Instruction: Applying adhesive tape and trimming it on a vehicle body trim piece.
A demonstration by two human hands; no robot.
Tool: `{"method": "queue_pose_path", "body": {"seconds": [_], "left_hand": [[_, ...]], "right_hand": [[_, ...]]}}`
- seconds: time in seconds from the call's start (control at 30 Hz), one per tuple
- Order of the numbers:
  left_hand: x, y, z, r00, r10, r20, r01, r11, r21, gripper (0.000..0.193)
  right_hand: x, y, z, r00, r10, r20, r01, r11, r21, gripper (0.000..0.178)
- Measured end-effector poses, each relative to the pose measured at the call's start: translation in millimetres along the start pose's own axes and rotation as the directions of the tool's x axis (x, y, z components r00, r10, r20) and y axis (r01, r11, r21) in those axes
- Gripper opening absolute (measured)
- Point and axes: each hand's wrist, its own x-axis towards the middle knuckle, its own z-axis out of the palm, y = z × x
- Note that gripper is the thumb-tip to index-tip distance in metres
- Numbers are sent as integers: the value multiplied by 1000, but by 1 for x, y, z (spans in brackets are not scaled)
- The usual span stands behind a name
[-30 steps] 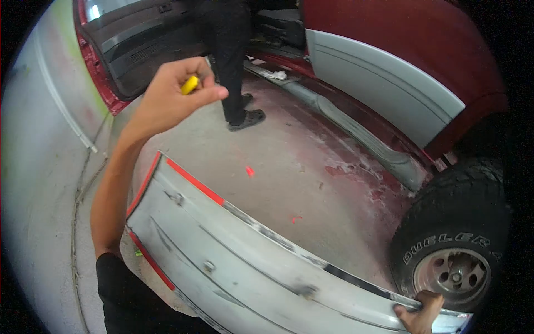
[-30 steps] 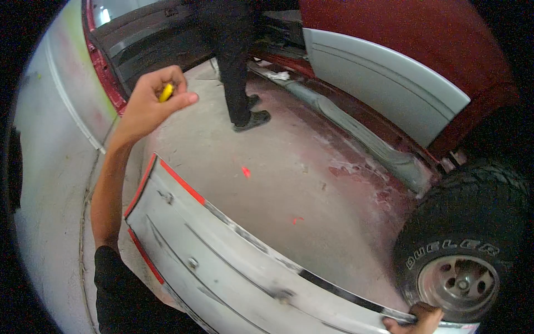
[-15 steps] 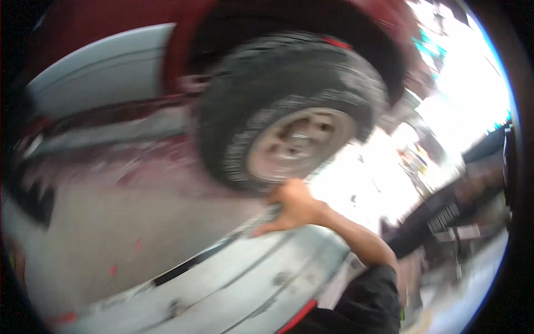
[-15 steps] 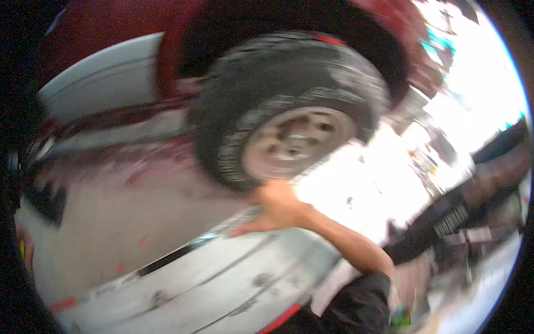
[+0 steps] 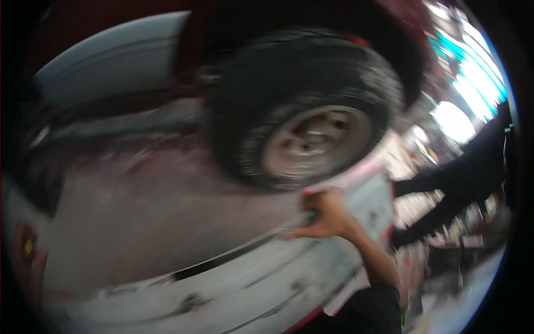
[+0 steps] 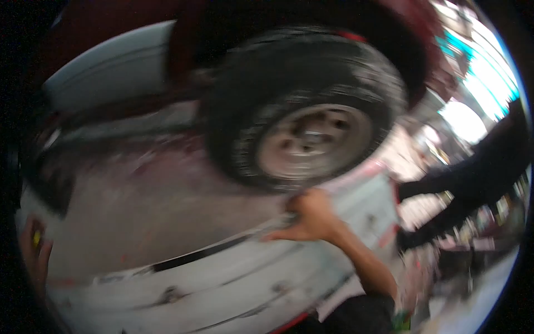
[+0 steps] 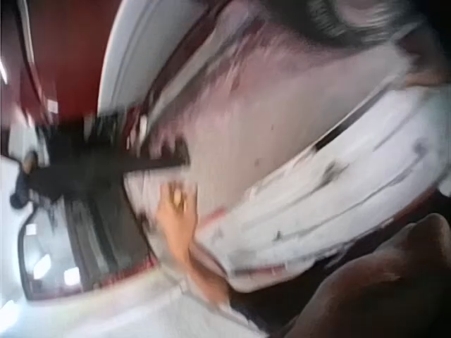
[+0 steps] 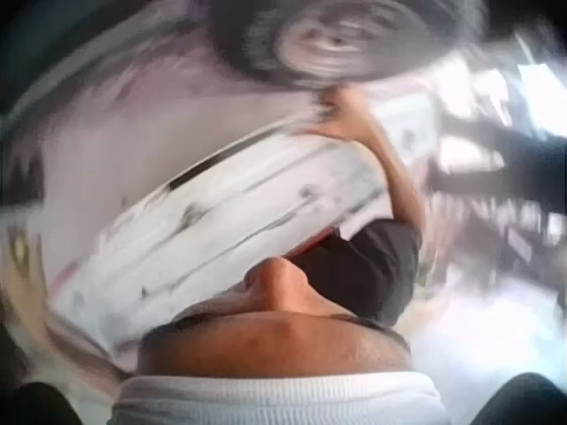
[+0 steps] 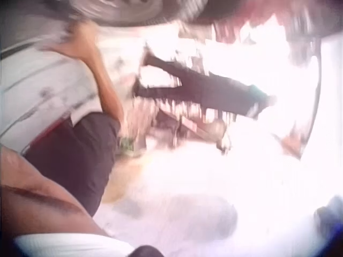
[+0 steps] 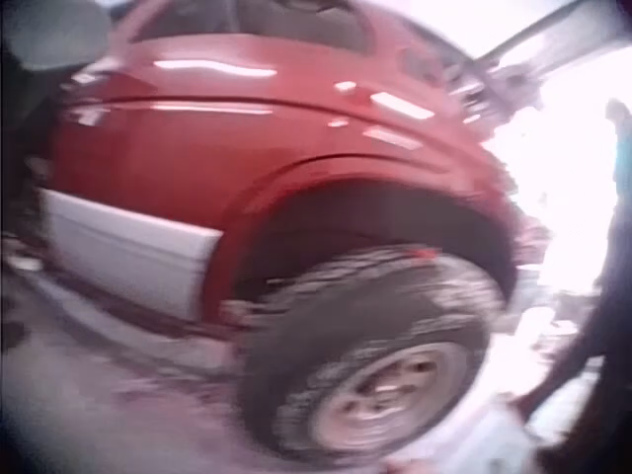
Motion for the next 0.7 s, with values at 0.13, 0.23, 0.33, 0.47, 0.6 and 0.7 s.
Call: {"method": "queue_pose_path", "body": {"seconds": [0.13,0.23,0.33,0.47,0.6,0.7], "left_hand": [[24,106,7,948,303,-99,-304,953,4,55],[52,145,-9,978,50,200,-14,984,-176,28],[57,150,-5,958,196,210,-149,965,-217,13],[68,161,0,921,337,193,-259,903,-342,11],[84,166,22,896,410,171,-324,867,-379,12],[110,164,60,858,461,228,-380,867,-322,11]], "right_hand": [[-98,68,14,989,-2,-151,-22,988,-156,84],[-144,109,21,942,164,-293,-180,983,-26,90],[-159,138,32,909,265,-323,-263,963,51,97],[-153,132,31,867,350,-355,-300,935,187,105],[-191,176,17,913,242,-329,-244,969,37,103],[-179,177,5,942,197,-274,-226,971,-81,103]]}}
